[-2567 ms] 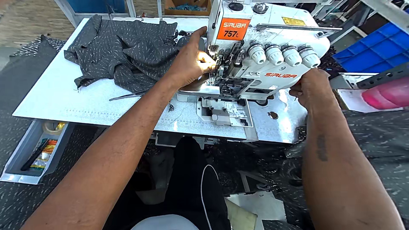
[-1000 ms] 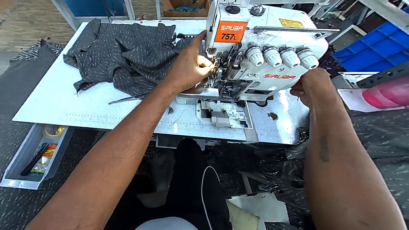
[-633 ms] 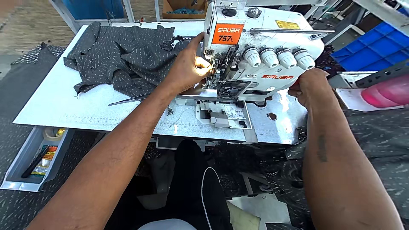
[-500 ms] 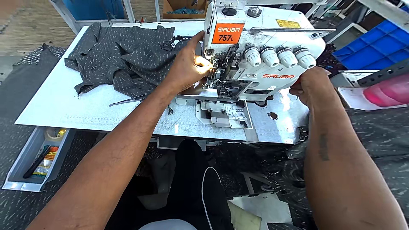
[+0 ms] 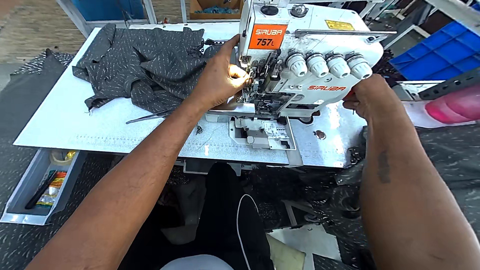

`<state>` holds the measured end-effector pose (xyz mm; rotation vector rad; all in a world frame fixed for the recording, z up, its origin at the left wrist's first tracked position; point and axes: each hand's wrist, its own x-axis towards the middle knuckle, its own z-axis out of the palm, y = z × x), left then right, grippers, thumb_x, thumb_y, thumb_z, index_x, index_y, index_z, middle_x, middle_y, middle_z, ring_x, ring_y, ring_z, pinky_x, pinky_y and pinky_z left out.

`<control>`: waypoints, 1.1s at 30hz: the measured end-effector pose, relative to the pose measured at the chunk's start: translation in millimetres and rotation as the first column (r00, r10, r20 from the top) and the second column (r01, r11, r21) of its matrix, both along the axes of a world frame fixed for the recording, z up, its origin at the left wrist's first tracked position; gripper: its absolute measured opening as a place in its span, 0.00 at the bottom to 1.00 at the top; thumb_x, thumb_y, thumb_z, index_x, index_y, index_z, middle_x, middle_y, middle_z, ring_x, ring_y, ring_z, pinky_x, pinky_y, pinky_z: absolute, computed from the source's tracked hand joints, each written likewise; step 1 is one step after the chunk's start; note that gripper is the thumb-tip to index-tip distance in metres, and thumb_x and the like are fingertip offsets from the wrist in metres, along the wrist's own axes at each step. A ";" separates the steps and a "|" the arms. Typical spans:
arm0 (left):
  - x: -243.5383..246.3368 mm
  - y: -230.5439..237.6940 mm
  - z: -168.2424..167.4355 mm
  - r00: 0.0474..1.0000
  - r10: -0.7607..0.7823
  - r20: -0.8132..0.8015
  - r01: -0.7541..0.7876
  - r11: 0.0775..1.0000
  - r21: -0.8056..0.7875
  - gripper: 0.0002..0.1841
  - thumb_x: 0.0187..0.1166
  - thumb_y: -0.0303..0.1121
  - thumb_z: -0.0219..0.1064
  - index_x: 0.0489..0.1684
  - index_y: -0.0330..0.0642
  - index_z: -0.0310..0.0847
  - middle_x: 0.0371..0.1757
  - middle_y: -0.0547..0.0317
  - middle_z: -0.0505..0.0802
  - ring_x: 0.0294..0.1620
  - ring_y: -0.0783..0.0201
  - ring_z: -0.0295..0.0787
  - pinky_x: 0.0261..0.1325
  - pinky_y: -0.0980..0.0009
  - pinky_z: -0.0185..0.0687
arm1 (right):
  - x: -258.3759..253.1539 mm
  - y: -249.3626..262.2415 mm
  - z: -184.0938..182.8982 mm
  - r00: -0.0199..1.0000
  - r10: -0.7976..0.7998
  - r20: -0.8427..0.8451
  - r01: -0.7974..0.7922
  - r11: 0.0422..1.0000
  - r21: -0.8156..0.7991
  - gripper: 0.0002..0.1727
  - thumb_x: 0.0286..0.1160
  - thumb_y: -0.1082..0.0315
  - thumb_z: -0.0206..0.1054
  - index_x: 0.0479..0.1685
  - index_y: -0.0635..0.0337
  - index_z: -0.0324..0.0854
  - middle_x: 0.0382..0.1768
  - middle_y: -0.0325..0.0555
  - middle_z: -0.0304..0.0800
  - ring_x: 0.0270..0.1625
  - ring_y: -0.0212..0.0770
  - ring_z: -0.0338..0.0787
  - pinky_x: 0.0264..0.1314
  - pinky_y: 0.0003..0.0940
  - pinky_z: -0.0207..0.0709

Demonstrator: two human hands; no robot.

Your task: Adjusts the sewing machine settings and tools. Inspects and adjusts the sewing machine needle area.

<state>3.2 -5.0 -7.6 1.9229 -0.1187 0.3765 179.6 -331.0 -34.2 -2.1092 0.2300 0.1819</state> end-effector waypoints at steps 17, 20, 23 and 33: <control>-0.7 1.2 2.9 0.999 -0.040 0.025 0.043 0.987 -0.155 0.51 0.64 0.16 0.79 0.90 0.33 0.48 0.33 0.50 0.96 0.33 0.63 0.96 0.47 0.70 0.94 | -2.3 -3.3 -25.2 0.981 0.065 0.181 -0.102 0.973 0.207 0.27 0.87 0.33 0.47 0.25 0.38 0.71 0.12 0.25 0.65 0.11 0.25 0.57 0.14 0.26 0.53; 0.1 3.5 1.5 0.997 -0.069 0.037 0.074 0.989 -0.129 0.53 0.68 0.17 0.77 0.93 0.34 0.39 0.32 0.51 0.94 0.32 0.65 0.94 0.45 0.72 0.92 | -3.8 -3.2 -21.2 0.986 0.057 0.154 -0.086 0.978 0.191 0.26 0.86 0.32 0.49 0.25 0.38 0.70 0.12 0.24 0.65 0.10 0.25 0.56 0.13 0.25 0.52; -0.8 3.8 1.1 0.998 -0.058 0.019 0.060 0.989 -0.133 0.51 0.71 0.18 0.75 0.94 0.35 0.39 0.32 0.51 0.94 0.31 0.65 0.94 0.43 0.72 0.91 | -3.6 -2.7 -19.8 0.989 0.053 0.138 -0.078 0.980 0.184 0.26 0.86 0.33 0.50 0.24 0.38 0.71 0.12 0.24 0.66 0.10 0.24 0.56 0.13 0.24 0.51; -2.7 2.8 5.6 0.996 -0.005 -0.085 -0.004 0.994 -0.110 0.48 0.68 0.21 0.73 0.92 0.43 0.46 0.33 0.53 0.95 0.31 0.65 0.93 0.42 0.71 0.89 | -1.5 -2.6 -18.9 0.993 0.044 0.112 -0.065 0.981 0.183 0.28 0.87 0.32 0.46 0.24 0.38 0.69 0.12 0.25 0.66 0.10 0.25 0.57 0.13 0.25 0.51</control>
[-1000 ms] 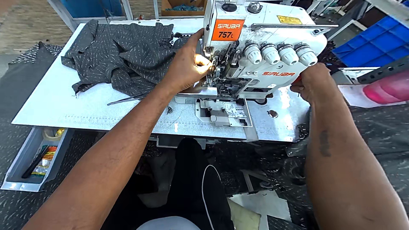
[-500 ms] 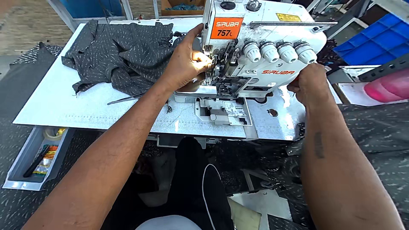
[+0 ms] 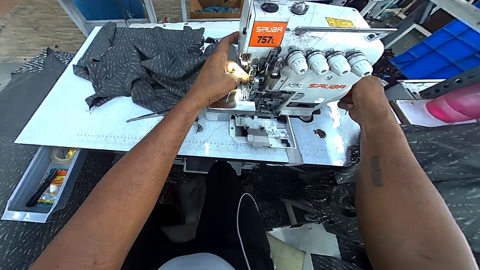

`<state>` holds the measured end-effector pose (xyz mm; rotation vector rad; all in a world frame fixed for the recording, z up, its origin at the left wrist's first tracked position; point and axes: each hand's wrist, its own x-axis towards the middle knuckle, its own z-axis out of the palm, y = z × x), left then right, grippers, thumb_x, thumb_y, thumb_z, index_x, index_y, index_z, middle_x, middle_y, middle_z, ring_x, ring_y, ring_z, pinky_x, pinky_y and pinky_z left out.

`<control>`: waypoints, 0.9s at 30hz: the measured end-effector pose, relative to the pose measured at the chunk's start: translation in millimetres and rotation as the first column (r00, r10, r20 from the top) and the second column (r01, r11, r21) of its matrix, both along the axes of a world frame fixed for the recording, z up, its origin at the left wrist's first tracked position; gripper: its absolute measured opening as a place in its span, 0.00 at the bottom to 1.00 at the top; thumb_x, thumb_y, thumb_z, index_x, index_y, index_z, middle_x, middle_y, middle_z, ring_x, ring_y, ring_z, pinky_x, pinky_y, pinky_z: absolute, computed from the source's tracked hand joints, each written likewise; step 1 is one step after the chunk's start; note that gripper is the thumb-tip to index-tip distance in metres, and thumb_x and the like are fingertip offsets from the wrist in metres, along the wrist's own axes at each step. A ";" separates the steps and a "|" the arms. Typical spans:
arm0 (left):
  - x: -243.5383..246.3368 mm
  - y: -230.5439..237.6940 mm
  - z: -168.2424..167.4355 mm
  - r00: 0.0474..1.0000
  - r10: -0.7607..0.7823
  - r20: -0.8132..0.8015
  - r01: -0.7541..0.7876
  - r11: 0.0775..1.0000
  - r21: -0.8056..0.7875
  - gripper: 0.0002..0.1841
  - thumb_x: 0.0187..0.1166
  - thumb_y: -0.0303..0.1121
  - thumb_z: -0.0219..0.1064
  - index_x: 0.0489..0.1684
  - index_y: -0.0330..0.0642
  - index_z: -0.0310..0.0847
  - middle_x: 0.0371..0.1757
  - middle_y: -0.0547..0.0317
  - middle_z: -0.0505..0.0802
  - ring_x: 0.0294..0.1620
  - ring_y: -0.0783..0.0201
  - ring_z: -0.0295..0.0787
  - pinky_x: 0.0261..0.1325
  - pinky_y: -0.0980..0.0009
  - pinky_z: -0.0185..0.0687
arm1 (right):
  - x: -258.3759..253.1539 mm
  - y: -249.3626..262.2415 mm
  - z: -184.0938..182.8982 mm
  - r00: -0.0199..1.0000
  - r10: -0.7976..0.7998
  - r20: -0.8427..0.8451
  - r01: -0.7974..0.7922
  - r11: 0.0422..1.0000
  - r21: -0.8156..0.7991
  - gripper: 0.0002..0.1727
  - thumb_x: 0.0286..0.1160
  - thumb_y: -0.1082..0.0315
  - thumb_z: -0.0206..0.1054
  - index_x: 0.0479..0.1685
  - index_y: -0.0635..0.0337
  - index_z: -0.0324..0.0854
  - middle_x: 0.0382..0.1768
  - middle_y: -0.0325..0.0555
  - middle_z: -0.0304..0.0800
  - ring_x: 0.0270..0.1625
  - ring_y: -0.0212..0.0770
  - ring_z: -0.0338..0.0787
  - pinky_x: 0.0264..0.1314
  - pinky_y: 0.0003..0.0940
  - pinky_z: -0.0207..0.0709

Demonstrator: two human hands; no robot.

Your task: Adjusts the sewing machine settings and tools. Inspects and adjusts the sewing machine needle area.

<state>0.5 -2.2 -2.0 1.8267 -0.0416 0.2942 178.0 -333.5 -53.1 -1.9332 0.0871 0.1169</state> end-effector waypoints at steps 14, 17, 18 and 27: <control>4.9 3.0 -1.0 0.998 -0.059 0.005 0.059 0.998 0.008 0.54 0.67 0.18 0.77 0.93 0.38 0.39 0.33 0.54 0.94 0.33 0.67 0.93 0.45 0.73 0.91 | -0.5 -5.2 -22.1 0.974 0.083 0.212 -0.114 0.984 0.137 0.28 0.91 0.35 0.41 0.34 0.40 0.77 0.15 0.26 0.75 0.10 0.26 0.65 0.11 0.24 0.60; 6.0 3.6 -0.5 0.998 -0.068 -0.017 0.068 0.997 0.024 0.54 0.68 0.20 0.78 0.93 0.39 0.38 0.34 0.54 0.94 0.33 0.67 0.94 0.46 0.73 0.92 | 1.0 -6.4 -25.2 0.969 0.083 0.232 -0.120 0.981 0.150 0.28 0.92 0.35 0.41 0.33 0.39 0.78 0.15 0.26 0.76 0.10 0.26 0.66 0.11 0.24 0.61; 6.7 4.2 -1.1 0.997 -0.072 -0.014 0.072 0.997 0.032 0.54 0.68 0.21 0.78 0.93 0.39 0.37 0.34 0.54 0.94 0.33 0.68 0.94 0.46 0.73 0.92 | 1.5 -6.4 -25.7 0.970 0.081 0.230 -0.119 0.981 0.156 0.28 0.91 0.35 0.42 0.32 0.39 0.78 0.15 0.26 0.75 0.10 0.26 0.65 0.11 0.25 0.60; 7.1 3.8 -3.7 0.998 -0.061 0.023 0.060 0.997 0.045 0.56 0.68 0.22 0.79 0.93 0.37 0.34 0.32 0.55 0.94 0.32 0.68 0.93 0.45 0.73 0.91 | 2.7 -6.8 -27.9 0.969 0.080 0.235 -0.124 0.976 0.181 0.28 0.91 0.35 0.43 0.32 0.39 0.78 0.14 0.26 0.74 0.09 0.27 0.65 0.10 0.25 0.60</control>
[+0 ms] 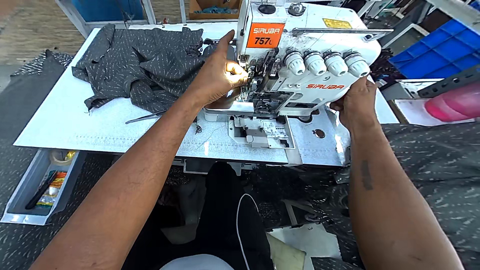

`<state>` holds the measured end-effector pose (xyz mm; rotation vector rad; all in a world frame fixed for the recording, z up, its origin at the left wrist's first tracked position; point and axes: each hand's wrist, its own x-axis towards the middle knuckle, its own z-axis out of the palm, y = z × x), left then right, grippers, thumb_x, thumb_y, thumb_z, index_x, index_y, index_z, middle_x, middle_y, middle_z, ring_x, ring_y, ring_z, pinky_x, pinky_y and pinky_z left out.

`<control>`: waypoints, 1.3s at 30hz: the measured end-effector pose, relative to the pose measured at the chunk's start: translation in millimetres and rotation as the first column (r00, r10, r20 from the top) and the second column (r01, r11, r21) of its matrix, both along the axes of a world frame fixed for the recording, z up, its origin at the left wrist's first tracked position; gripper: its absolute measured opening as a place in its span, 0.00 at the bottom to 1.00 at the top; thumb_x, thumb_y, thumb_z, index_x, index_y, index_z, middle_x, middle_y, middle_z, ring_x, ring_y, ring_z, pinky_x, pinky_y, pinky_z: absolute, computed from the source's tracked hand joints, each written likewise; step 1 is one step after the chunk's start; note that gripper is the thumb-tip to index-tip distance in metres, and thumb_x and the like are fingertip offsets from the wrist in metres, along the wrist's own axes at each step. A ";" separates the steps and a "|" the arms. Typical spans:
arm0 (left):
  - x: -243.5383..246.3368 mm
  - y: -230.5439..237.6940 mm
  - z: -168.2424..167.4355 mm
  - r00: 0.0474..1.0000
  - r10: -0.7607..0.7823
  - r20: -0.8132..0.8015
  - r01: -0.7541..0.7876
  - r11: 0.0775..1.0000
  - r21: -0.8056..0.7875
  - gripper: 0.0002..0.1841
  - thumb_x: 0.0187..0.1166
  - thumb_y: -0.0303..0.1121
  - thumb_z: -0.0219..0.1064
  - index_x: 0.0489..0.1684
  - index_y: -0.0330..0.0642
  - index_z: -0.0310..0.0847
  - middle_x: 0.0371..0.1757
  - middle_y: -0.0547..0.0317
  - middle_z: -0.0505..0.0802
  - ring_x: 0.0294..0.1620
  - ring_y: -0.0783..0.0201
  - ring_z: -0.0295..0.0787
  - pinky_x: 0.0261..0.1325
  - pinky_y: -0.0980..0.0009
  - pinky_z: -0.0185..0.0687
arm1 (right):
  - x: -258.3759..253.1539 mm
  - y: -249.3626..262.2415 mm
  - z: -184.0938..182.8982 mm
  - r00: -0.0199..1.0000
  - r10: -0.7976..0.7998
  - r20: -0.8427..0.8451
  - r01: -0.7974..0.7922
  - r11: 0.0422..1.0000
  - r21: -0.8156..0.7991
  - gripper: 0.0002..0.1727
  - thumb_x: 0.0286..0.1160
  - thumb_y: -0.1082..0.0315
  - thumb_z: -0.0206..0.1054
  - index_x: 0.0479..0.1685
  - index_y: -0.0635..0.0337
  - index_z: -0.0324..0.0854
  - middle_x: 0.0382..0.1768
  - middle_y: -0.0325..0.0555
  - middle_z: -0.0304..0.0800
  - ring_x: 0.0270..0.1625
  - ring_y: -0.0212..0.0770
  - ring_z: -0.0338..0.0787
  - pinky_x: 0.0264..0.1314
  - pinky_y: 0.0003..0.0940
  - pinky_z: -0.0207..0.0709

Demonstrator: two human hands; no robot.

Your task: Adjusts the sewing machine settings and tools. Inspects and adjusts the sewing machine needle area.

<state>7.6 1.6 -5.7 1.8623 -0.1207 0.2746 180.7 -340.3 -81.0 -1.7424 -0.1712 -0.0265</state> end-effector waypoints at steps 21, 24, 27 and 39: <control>-4.5 -7.6 5.0 0.998 0.065 -0.020 -0.067 0.983 -0.171 0.49 0.62 0.14 0.79 0.88 0.37 0.52 0.36 0.45 0.96 0.35 0.59 0.98 0.46 0.68 0.95 | -2.5 4.4 1.2 0.999 -0.035 0.003 0.035 0.999 0.003 0.27 0.91 0.35 0.43 0.34 0.38 0.79 0.16 0.26 0.78 0.11 0.27 0.68 0.11 0.25 0.63; -4.4 -9.3 5.0 0.996 0.080 -0.027 -0.084 0.975 -0.206 0.49 0.60 0.13 0.79 0.87 0.37 0.54 0.36 0.44 0.96 0.34 0.58 0.97 0.43 0.68 0.96 | -3.3 3.8 1.3 0.999 -0.032 0.002 0.032 0.999 0.003 0.27 0.91 0.35 0.43 0.34 0.38 0.79 0.16 0.26 0.77 0.11 0.27 0.68 0.11 0.26 0.62; -3.5 -8.6 4.3 0.995 0.096 -0.038 -0.102 0.970 -0.220 0.49 0.59 0.13 0.80 0.86 0.37 0.55 0.37 0.43 0.96 0.34 0.56 0.98 0.42 0.66 0.96 | -3.1 5.2 1.6 0.999 -0.037 -0.009 0.037 0.999 0.000 0.28 0.90 0.34 0.43 0.34 0.38 0.79 0.16 0.26 0.77 0.11 0.27 0.68 0.11 0.25 0.62; -3.6 -5.9 5.4 0.996 0.064 -0.061 -0.074 0.983 -0.171 0.52 0.64 0.16 0.79 0.91 0.39 0.48 0.36 0.47 0.96 0.34 0.60 0.97 0.46 0.69 0.94 | -5.7 3.9 23.2 0.983 -0.075 -0.167 0.053 0.990 -0.132 0.26 0.89 0.34 0.47 0.26 0.38 0.73 0.12 0.25 0.69 0.10 0.26 0.62 0.12 0.25 0.58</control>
